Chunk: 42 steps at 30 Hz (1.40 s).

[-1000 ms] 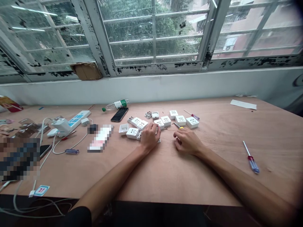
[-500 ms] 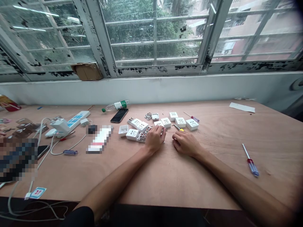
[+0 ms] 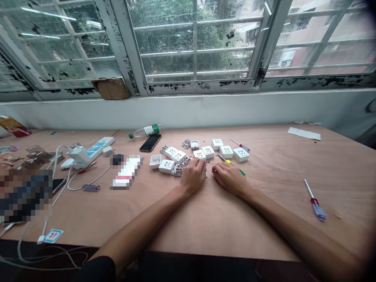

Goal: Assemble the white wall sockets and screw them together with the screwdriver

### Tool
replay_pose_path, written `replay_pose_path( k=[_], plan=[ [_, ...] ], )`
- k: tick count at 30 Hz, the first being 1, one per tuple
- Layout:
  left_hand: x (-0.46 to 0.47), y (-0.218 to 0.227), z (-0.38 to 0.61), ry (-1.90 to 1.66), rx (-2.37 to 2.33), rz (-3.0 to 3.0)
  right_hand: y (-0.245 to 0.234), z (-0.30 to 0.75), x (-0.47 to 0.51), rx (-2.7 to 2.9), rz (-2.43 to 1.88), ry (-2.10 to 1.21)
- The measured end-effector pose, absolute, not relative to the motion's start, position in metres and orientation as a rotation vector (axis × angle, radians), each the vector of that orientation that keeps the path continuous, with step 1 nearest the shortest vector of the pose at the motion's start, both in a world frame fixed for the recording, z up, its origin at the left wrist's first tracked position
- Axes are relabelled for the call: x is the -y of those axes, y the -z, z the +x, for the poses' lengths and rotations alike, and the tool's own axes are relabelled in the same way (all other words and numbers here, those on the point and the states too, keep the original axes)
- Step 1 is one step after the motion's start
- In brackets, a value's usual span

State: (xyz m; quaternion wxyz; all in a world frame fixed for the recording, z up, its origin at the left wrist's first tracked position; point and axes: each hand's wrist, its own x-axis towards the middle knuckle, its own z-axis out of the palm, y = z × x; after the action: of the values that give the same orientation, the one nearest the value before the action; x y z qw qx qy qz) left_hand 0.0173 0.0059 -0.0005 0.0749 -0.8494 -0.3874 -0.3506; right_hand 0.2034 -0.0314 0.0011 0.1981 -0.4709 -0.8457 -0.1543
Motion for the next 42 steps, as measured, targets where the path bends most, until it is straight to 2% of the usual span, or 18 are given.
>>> replay_pose_path(
  k=[5,11,19,25,31,36,42],
  plan=[
    [-0.016,-0.011,0.002,1.033,1.288,-2.372,-0.002,0.199,0.033,2.371,-1.235,0.42],
    [-0.022,-0.006,-0.011,0.807,1.575,-2.224,-0.01,0.189,0.042,2.394,-1.04,0.325],
    [-0.017,-0.006,-0.007,0.735,1.533,-2.333,-0.005,0.177,0.046,2.428,-0.862,0.409],
    [-0.016,-0.004,-0.008,0.815,1.446,-2.425,-0.006,0.176,0.045,2.458,-1.015,0.358],
    [-0.026,-0.014,-0.014,0.866,1.552,-2.375,-0.01,0.176,0.047,2.414,-1.171,0.292],
    [-0.036,-0.024,-0.023,0.716,1.645,-2.419,-0.006,0.177,0.045,2.388,-1.178,0.256],
    [-0.042,-0.02,-0.027,0.891,1.611,-2.459,-0.002,0.178,0.044,2.378,-1.126,0.258]
  ],
)
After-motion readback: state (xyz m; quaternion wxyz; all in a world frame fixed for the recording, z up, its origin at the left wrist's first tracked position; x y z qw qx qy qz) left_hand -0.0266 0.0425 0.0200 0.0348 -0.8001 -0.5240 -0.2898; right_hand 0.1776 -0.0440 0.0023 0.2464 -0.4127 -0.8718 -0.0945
